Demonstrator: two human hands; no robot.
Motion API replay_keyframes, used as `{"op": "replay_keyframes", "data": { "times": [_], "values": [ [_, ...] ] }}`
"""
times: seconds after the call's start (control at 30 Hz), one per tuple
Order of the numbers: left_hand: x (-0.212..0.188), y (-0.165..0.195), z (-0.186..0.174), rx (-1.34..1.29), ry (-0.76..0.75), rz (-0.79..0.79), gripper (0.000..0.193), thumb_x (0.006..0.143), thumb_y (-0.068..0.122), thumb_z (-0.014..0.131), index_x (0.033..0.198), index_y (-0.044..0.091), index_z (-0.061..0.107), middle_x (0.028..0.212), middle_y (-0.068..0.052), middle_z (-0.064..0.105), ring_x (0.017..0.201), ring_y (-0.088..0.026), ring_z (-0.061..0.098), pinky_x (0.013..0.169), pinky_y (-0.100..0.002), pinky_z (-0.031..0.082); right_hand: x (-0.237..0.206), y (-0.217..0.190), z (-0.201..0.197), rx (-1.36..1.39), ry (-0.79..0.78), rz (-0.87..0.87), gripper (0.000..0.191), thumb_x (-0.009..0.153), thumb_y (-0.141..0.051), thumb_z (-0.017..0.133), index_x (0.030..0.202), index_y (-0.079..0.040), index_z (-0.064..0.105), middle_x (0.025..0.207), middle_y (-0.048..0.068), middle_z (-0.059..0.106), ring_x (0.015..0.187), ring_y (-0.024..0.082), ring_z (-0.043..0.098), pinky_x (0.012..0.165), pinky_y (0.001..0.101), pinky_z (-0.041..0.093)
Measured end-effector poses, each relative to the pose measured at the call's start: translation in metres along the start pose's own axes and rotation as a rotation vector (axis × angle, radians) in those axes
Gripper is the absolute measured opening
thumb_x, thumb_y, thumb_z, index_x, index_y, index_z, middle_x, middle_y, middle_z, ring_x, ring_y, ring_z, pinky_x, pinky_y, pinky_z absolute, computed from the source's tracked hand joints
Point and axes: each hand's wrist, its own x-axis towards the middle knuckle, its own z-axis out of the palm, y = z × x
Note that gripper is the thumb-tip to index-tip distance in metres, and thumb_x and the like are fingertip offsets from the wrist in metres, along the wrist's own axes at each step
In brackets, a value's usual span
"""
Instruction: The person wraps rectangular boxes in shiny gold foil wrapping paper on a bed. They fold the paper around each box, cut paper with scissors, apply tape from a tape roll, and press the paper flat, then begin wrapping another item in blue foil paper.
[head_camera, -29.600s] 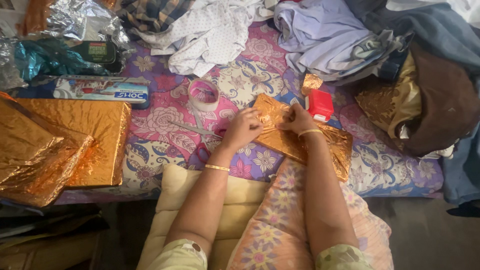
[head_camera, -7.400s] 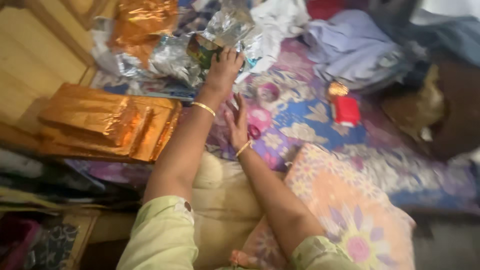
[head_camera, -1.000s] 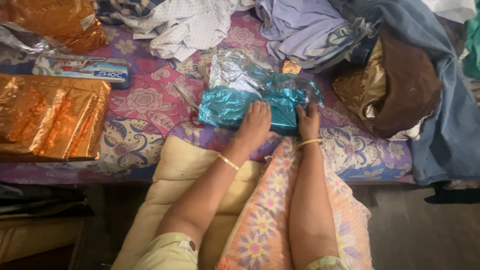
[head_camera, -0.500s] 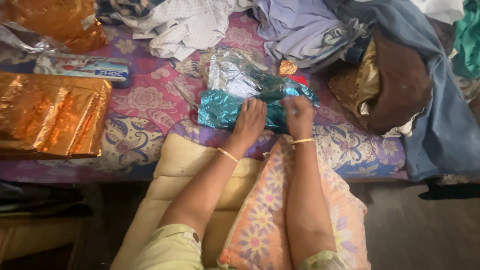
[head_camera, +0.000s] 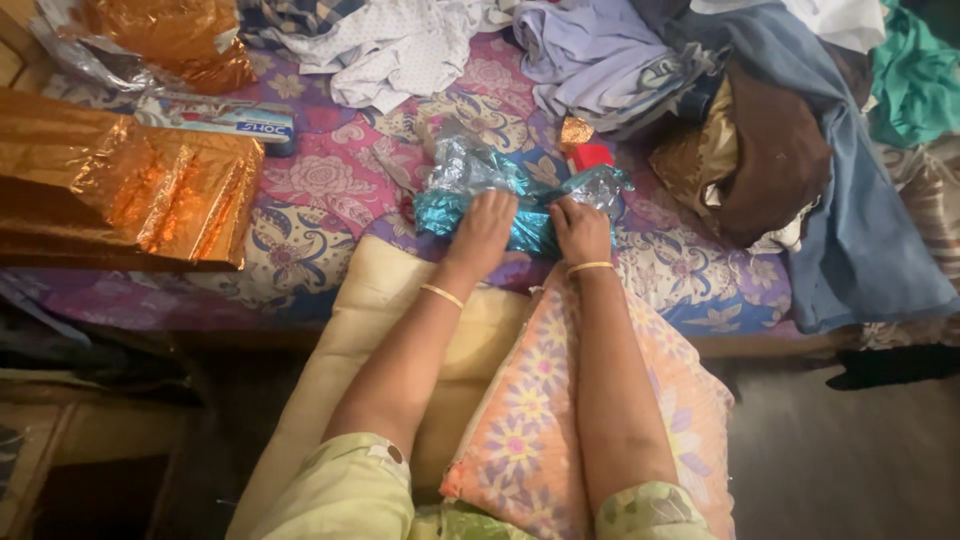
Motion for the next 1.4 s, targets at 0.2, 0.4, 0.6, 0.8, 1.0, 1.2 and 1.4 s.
{"op": "replay_keyframes", "data": {
  "times": [0.2,0.4,0.6,0.8,1.0,1.2,1.4],
  "values": [
    [0.01,-0.005,-0.014,-0.074,-0.014,-0.068,0.089,0.053,0.066,0.087,0.107,0.0,0.062,0.109,-0.014,0.061,0.113,-0.031,0.054,0.101,-0.044,0.044,0.007,-0.006,-0.005,-0.052,-0.063,-0.005,0.028,0.095,-0.03,0.052,0.101,-0.019,0.077,0.095,0.012,0.075,0.09,0.034,0.07,0.082,0.0488,0.047],
    [0.019,-0.009,-0.012,-0.017,-0.078,-0.059,0.085,0.042,0.063,0.092,0.097,0.003,0.068,0.105,-0.011,0.067,0.116,-0.032,0.058,0.097,-0.047,0.047,0.007,-0.015,0.0,-0.172,-0.132,0.122,0.033,0.099,-0.037,0.05,0.106,-0.017,0.075,0.101,0.014,0.075,0.093,0.037,0.07,0.084,0.0529,0.048],
    [0.02,-0.024,-0.016,-0.151,-0.191,-0.122,0.092,0.036,0.067,0.094,0.096,0.002,0.07,0.099,-0.018,0.072,0.096,-0.038,0.069,0.085,-0.051,0.052,0.002,-0.022,-0.007,-0.036,-0.056,0.164,0.028,0.1,-0.035,0.056,0.099,-0.011,0.07,0.103,0.021,0.07,0.095,0.043,0.067,0.081,0.0539,0.051],
    [0.019,-0.022,-0.027,-0.156,-0.218,-0.103,0.096,0.038,0.075,0.089,0.099,0.002,0.071,0.1,-0.019,0.073,0.096,-0.039,0.07,0.088,-0.048,0.054,-0.002,-0.017,-0.007,0.051,0.251,0.127,0.029,0.091,-0.028,0.063,0.098,0.0,0.064,0.1,0.03,0.065,0.093,0.048,0.063,0.08,0.0533,0.05],
    [0.043,-0.018,-0.048,-0.157,-0.228,-0.179,0.088,0.072,0.089,0.067,0.085,0.003,0.081,0.109,-0.029,0.07,0.111,-0.051,0.061,0.096,-0.063,0.043,0.0,-0.016,-0.003,0.031,0.118,0.203,0.031,0.104,-0.028,0.054,0.103,-0.001,0.069,0.098,0.029,0.068,0.095,0.048,0.063,0.085,0.0566,0.048],
    [0.096,-0.008,-0.036,-0.372,-0.198,-0.711,0.079,0.097,0.073,0.049,0.095,0.0,0.08,0.106,-0.03,0.076,0.101,-0.042,0.071,0.093,-0.051,0.055,-0.002,-0.028,-0.01,0.052,0.148,0.204,0.031,0.103,-0.028,0.053,0.098,-0.002,0.069,0.097,0.028,0.068,0.094,0.048,0.063,0.085,0.0561,0.049],
    [0.137,-0.014,-0.047,-1.691,0.326,-1.026,0.057,0.09,0.051,0.061,0.114,0.0,0.07,0.109,-0.022,0.078,0.091,-0.032,0.076,0.077,-0.05,0.06,-0.001,-0.033,-0.01,0.043,0.137,0.249,0.029,0.099,-0.026,0.053,0.095,-0.004,0.07,0.093,0.03,0.067,0.088,0.049,0.063,0.081,0.0574,0.049]
  ]
}}
